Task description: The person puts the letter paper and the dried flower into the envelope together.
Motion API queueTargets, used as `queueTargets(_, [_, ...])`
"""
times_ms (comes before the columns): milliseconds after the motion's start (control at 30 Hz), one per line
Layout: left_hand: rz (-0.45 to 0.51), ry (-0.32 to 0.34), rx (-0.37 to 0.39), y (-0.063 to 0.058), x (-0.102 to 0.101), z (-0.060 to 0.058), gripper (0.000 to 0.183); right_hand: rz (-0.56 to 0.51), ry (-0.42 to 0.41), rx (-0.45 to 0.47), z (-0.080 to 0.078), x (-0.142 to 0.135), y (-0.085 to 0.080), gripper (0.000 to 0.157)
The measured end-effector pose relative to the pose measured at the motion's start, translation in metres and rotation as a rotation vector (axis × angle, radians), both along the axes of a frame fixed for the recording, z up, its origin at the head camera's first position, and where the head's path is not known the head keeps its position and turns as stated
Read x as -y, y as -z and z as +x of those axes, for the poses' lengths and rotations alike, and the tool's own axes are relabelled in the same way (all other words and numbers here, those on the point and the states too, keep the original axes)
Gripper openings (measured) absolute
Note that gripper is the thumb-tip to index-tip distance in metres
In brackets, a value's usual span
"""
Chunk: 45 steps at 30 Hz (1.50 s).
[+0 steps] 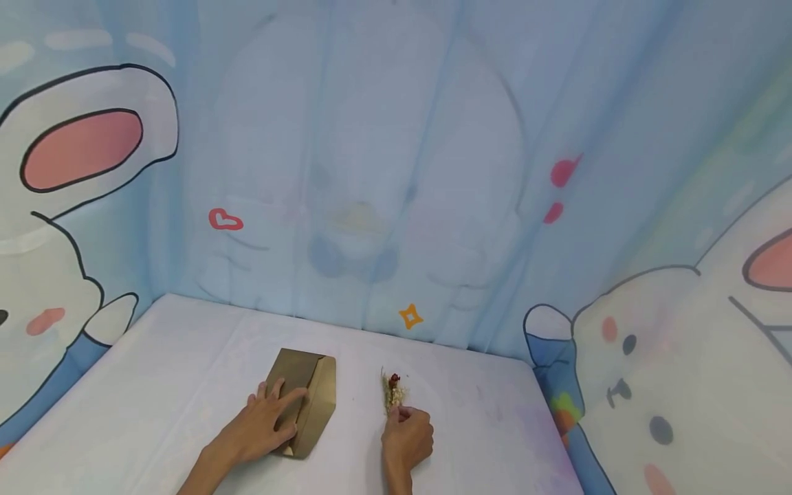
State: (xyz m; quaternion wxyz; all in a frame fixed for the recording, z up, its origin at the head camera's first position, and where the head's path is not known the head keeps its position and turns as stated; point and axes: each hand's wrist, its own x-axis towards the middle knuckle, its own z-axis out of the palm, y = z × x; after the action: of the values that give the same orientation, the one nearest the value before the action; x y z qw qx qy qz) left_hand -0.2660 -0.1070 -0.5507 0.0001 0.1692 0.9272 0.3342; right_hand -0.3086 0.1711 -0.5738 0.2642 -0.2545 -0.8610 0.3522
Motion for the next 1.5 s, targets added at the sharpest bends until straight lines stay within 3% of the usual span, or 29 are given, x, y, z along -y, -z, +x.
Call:
queueTargets(367, [0.001, -0.010, 0.014, -0.005, 0.001, -0.005, 0.061, -0.001, 0.018, -0.019, -0.007, -0.001, -0.007, 0.010])
queueTargets(700, [-0.020, -0.023, -0.017, -0.010, 0.000, -0.005, 0.061, -0.017, -0.009, -0.109, -0.003, 0.008, -0.020, 0.011])
queueTargets(1033, [0.016, -0.009, 0.029, -0.004, 0.001, -0.007, 0.061, -0.037, -0.032, -0.109, 0.001, 0.017, -0.016, 0.013])
queueTargets(1500, [-0.006, 0.002, 0.013, -0.001, 0.000, -0.001, 0.060, -0.057, -0.115, -0.124, 0.005, 0.041, -0.015, 0.011])
